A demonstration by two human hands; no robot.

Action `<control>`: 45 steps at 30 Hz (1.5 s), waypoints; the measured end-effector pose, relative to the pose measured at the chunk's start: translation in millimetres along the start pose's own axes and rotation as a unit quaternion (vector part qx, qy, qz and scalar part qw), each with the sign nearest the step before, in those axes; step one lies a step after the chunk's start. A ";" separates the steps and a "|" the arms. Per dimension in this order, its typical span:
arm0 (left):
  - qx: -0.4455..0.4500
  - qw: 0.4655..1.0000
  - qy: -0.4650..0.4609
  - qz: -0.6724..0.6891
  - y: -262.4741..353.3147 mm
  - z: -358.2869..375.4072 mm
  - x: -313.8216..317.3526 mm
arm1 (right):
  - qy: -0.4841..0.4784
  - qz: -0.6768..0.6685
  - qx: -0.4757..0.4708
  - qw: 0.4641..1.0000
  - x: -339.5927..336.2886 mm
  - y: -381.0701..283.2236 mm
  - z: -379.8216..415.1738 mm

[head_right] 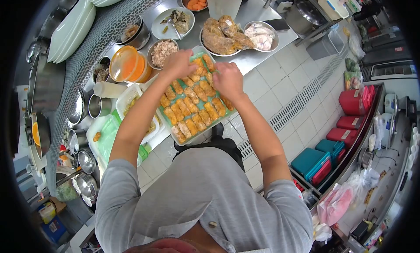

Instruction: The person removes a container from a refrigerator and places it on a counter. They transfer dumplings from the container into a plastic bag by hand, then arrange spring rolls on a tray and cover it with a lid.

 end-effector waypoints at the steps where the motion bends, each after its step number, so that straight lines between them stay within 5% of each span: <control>1: -0.007 1.000 -0.004 -0.008 -0.4 4.9 2.7 | -0.002 0.001 -0.017 1.000 4.7 -5.8 -2.0; 9: 0.008 0.995 0.096 -0.010 -2.4 3.4 28.5 | -0.021 0.006 -0.010 1.000 24.4 -13.3 -5.7; 15: -0.090 0.989 0.107 0.043 -65.9 55.7 -49.3 | -0.034 -0.002 -0.002 0.999 16.4 -14.3 1.7; 22: -0.130 0.985 0.079 -0.078 -116.0 102.8 -27.0 | -0.059 -0.059 -0.093 0.992 56.5 -63.3 -0.7; 28: -0.164 0.961 0.218 0.038 -134.3 197.0 -84.0 | -0.131 -0.092 -0.174 0.972 100.1 -117.6 1.6; 31: -0.255 0.947 0.191 0.040 -202.1 279.2 -100.8 | -0.107 -0.168 -0.134 0.971 81.7 -126.2 6.6; 33: -0.298 0.922 0.239 -0.067 -276.0 345.8 -95.0 | -0.101 -0.166 -0.099 0.976 72.9 -113.2 13.2; 35: -0.364 0.903 0.183 -0.134 -334.6 396.6 -88.5 | -0.102 -0.156 -0.051 0.981 61.8 -96.6 22.8; 40: -0.355 0.901 0.026 -0.249 -416.6 444.3 -29.9 | -0.105 -0.156 0.042 0.981 46.6 -83.7 52.6; 45: -0.283 0.905 0.097 -0.304 -431.0 445.6 -35.5 | -0.051 -0.067 0.026 0.996 28.0 -91.5 68.8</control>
Point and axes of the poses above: each hand's wrist, its own z-axis away from the middle knuckle, its own x-axis out of the palm, y = z × x, the point moved 9 cm from there along -z, towards the middle knuckle, and after that the axes turned 7 degrees about y, right-handed, at the moved point
